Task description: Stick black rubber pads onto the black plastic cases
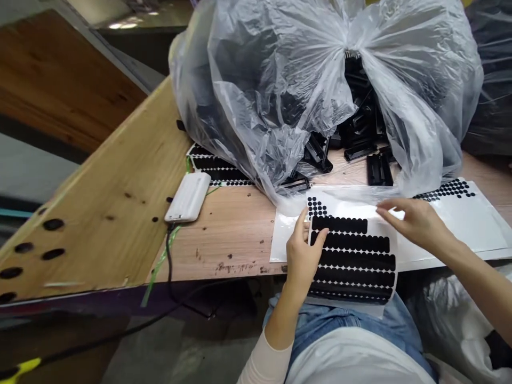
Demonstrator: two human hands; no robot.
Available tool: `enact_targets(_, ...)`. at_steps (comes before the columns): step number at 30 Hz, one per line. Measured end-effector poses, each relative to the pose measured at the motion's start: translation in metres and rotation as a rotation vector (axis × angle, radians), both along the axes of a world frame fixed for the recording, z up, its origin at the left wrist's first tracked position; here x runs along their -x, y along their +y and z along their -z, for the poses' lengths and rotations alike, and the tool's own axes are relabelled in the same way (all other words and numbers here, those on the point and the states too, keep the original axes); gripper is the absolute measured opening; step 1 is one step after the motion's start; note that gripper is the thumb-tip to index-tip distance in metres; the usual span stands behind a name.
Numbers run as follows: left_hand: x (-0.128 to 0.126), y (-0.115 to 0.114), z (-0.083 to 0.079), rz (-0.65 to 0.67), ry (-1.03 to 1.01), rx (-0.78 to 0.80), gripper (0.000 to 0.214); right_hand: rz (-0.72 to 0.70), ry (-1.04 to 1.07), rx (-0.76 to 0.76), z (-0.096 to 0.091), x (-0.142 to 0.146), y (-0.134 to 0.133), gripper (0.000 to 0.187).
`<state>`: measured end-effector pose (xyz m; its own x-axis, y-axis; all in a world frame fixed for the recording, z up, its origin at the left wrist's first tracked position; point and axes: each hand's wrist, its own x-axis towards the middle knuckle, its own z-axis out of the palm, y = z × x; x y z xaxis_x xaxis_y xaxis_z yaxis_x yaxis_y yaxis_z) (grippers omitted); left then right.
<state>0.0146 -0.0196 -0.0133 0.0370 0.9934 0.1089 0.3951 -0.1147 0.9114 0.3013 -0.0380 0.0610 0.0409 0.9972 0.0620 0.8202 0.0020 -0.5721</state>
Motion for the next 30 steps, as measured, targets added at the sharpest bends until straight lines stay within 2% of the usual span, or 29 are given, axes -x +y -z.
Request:
enact_targets(2, -0.003, -0.006, -0.004, -0.077, 0.189, -0.205, 0.059, 0.083, -0.118, -0.142, 0.0, 0.001, 0.027, 0.027)
enact_targets(4, -0.008, -0.012, -0.012, -0.036, 0.363, -0.359, 0.044, 0.142, -0.24, -0.119, 0.001, 0.0, 0.059, 0.025)
enact_targets(5, -0.011, -0.014, -0.016, 0.074, 0.396, -0.389, 0.036, 0.174, -0.313, -0.048, 0.001, 0.0, 0.075, 0.025)
enact_targets(6, -0.014, -0.015, -0.019, 0.243, 0.379, -0.389, 0.032, 0.214, -0.379, 0.04, 0.002, 0.001, 0.089, 0.026)
enact_targets(8, -0.021, -0.014, -0.024, 0.619, 0.227, -0.333, 0.032, 0.283, -0.457, 0.189, 0.004, 0.003, 0.109, 0.027)
enact_targets(9, -0.024, -0.013, -0.025, 0.745, 0.132, -0.281, 0.032, 0.308, -0.467, 0.228, 0.003, 0.004, 0.114, 0.025)
enact_targets(10, -0.026, -0.011, -0.025, 0.806, 0.041, -0.218, 0.031, 0.323, -0.476, 0.242, 0.002, 0.004, 0.116, 0.023)
enact_targets(12, -0.028, -0.006, -0.024, 0.779, -0.117, -0.06, 0.025, 0.33, -0.375, 0.192, -0.004, 0.002, 0.111, 0.025)
enact_targets(13, -0.028, -0.004, -0.023, 0.73, -0.207, 0.038, 0.021, 0.322, -0.228, 0.153, -0.008, 0.002, 0.105, 0.028)
enact_targets(15, -0.025, 0.001, -0.019, 0.613, -0.437, 0.243, 0.016, 0.235, 0.247, 0.14, -0.014, 0.003, 0.086, 0.035)
enact_targets(17, -0.021, 0.004, -0.014, 0.483, -0.711, 0.398, 0.034, 0.073, 0.726, 0.244, -0.016, 0.011, 0.064, 0.043)
enact_targets(19, -0.018, 0.006, -0.01, 0.377, -0.936, 0.457, 0.054, -0.071, 0.955, 0.42, -0.014, 0.023, 0.042, 0.048)
enact_targets(21, -0.015, 0.007, -0.008, 0.347, -1.061, 0.455, 0.069, -0.138, 1.032, 0.571, -0.009, 0.039, 0.022, 0.048)
enact_targets(23, -0.014, 0.005, -0.007, 0.374, -1.103, 0.444, 0.082, -0.185, 1.058, 0.703, -0.005, 0.052, 0.008, 0.048)
enact_targets(26, -0.012, 0.001, -0.008, 0.434, -1.067, 0.472, 0.081, -0.278, 0.974, 0.842, -0.004, 0.065, -0.003, 0.05)
enact_targets(28, -0.012, -0.001, -0.008, 0.409, -1.043, 0.498, 0.067, -0.297, 0.801, 0.783, -0.009, 0.068, 0.002, 0.051)
enact_targets(30, -0.012, 0.0, -0.009, 0.3, -1.077, 0.488, 0.059, -0.212, 0.567, 0.549, -0.015, 0.069, 0.018, 0.048)
